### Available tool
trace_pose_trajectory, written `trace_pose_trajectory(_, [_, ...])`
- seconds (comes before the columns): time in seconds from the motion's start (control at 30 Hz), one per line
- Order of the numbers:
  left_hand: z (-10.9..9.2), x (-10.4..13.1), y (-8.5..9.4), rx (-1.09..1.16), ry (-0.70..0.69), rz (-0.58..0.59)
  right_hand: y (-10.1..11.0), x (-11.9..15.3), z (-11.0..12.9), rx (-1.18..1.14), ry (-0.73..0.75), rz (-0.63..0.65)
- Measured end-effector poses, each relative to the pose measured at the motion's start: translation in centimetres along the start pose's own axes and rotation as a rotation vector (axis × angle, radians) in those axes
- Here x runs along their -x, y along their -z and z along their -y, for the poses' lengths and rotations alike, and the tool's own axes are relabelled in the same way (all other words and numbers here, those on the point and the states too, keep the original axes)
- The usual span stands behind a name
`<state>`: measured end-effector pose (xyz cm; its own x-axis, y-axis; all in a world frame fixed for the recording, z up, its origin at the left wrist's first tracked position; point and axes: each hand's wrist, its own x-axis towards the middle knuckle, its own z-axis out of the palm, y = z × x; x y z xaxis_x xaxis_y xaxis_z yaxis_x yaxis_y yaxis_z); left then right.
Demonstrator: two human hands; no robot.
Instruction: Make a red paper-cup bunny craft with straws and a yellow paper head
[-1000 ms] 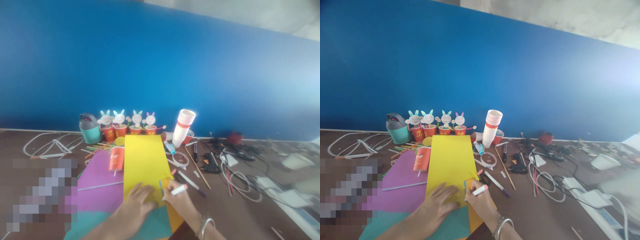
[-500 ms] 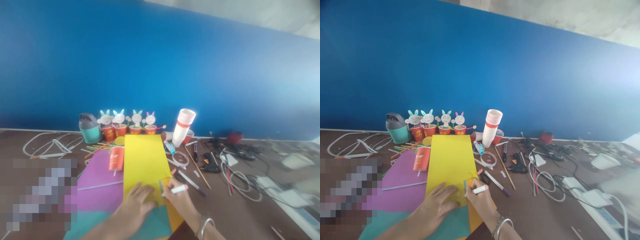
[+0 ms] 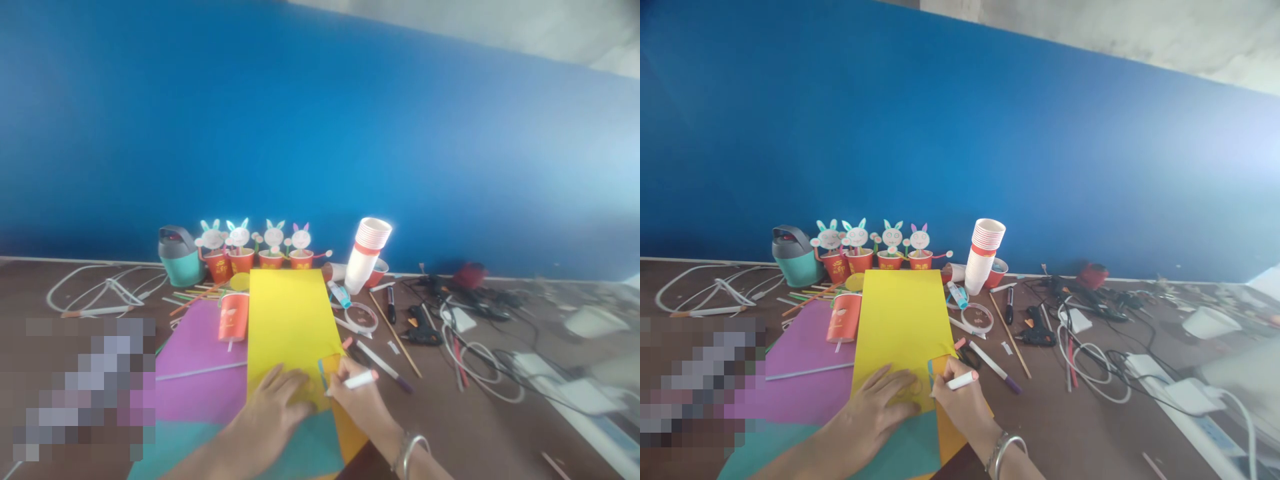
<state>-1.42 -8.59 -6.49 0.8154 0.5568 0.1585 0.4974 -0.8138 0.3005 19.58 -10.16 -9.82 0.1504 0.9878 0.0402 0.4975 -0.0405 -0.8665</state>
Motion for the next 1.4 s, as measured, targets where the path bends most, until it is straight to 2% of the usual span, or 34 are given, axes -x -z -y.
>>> trace_pose_trajectory(0.33, [0.1, 0.1, -0.1, -0.008, -0.027, -0.062, 0.2, 0.1, 0.7, -0.071, -0.062, 0.012])
trace_pose_trajectory(0.57, [0.0, 0.0, 0.1, 0.016, 0.008, -0.018, 0.1, 0.1, 0.4, -0.102, -0.087, 0.014])
trace_pose_trajectory(0.73, [0.0, 0.0, 0.3, 0.021, 0.012, 0.027, 0.3, 0.2, 0.6, -0.165, -0.116, 0.061])
trace_pose_trajectory(0.9, [-0.1, 0.1, 0.5, 0.036, 0.008, 0.021, 0.9, 0.2, 1.1, -0.364, -0.123, 0.035])
trace_pose_trajectory(1.0, [0.1, 0.2, 0.1, 0.078, 0.0, 0.028, 1.0, 0.2, 1.2, -0.491, -0.108, 0.036])
trace_pose_trajectory(1.13, [0.8, 0.7, -1.1, 0.15, 0.028, -0.009, 0.8, -0.1, 1.1, -0.518, -0.127, 0.087])
trace_pose_trajectory(1.27, [1.1, 1.3, -1.8, 0.161, 0.083, -0.024, 1.1, 0.0, 1.4, -0.529, -0.122, 0.02])
trace_pose_trajectory(1.4, [1.3, 1.7, -2.0, 0.192, 0.086, -0.042, 1.9, 0.2, 1.9, -0.51, -0.09, -0.127])
